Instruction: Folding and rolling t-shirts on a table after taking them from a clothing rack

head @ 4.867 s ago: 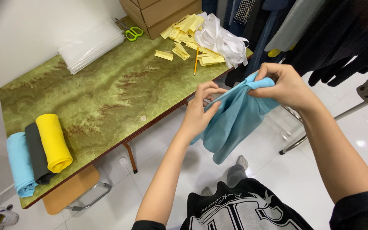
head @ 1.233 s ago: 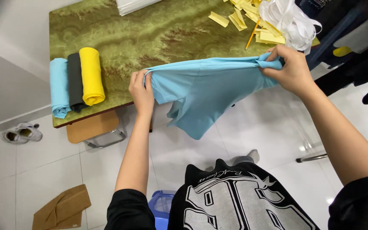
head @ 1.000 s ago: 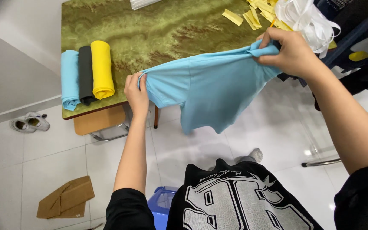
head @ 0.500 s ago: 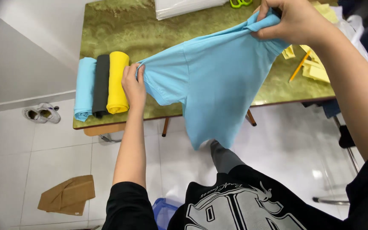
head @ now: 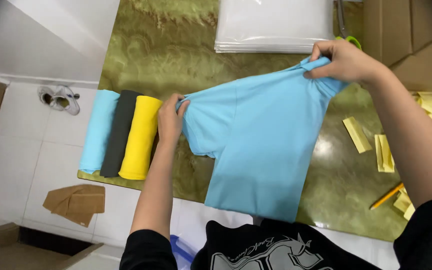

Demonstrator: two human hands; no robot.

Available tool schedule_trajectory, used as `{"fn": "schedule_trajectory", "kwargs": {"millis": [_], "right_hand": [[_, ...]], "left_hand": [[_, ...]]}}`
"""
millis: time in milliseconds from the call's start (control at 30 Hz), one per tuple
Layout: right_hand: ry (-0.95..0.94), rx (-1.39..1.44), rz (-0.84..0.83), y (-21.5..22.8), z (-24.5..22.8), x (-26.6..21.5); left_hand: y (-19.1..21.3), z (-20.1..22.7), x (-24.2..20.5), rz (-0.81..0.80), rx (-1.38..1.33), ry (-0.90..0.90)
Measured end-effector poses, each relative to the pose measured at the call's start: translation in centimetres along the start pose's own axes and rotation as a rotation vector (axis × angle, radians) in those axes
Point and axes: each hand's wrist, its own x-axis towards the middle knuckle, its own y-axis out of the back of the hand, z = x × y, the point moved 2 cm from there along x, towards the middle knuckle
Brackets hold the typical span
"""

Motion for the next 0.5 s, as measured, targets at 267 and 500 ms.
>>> {"fn": "schedule_trajectory", "kwargs": {"millis": [267,500], "right_hand": [[-0.17,0.084,-0.094,-5.6,12.6,11.5],[-0.272,-0.167,-0.009,-8.3,18.2,13.8]], "left_hand": [[-3.9,-2.0,2.7,-0.12,-0.133,0.549],[-4.3,-0.8,2.9,-0.285,-0.432,0.767]]}}
